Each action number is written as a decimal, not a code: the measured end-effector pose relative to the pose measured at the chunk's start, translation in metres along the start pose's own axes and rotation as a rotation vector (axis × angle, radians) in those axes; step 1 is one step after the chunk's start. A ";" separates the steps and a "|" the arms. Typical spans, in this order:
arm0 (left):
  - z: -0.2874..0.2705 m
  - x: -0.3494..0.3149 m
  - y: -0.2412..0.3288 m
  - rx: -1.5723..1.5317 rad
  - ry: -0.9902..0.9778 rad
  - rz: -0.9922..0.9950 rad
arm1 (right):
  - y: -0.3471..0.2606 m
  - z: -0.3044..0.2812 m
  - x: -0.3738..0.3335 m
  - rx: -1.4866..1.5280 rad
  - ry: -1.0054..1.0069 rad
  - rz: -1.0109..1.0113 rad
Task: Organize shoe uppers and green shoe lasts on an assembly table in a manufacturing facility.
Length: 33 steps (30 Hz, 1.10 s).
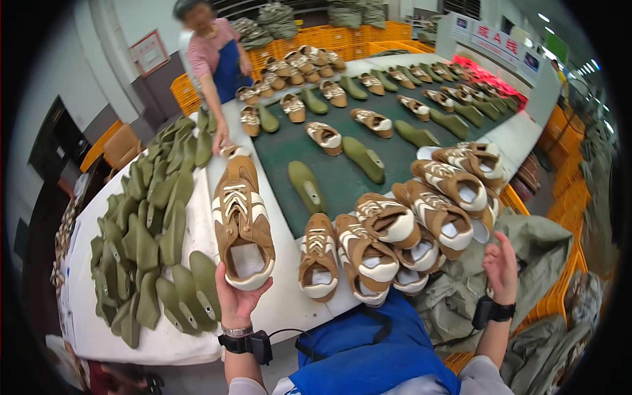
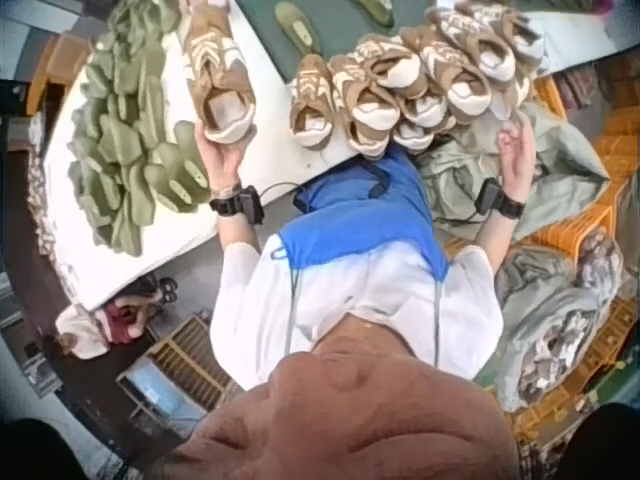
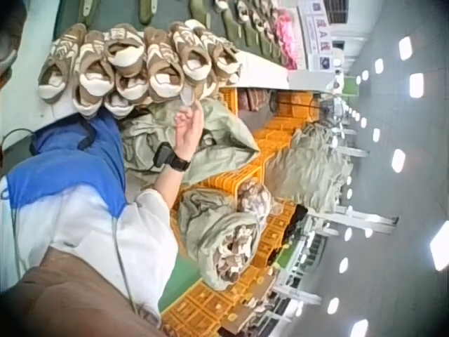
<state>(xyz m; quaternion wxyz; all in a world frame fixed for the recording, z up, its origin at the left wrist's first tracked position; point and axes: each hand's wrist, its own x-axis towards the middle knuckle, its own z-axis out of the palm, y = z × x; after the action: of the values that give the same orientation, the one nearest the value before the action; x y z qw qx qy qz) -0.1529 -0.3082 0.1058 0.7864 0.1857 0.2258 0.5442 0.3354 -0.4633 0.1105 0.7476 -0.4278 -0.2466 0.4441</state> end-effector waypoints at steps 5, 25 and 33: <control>-0.028 0.018 0.004 -0.110 0.114 -0.072 | 0.059 -0.200 0.006 -0.417 0.614 0.055; -0.021 0.148 0.005 0.380 0.206 0.011 | 0.119 -0.279 -0.001 -2.029 0.739 0.478; 0.065 0.082 -0.035 0.590 -0.044 0.079 | 0.114 -0.285 -0.007 -2.084 0.656 -0.041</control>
<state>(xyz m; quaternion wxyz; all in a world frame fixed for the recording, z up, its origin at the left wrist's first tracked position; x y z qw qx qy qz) -0.0646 -0.2460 0.1283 0.6814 0.4266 0.3495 0.4812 0.4937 -0.5617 -0.1328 0.0552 -0.9441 -0.2976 -0.1309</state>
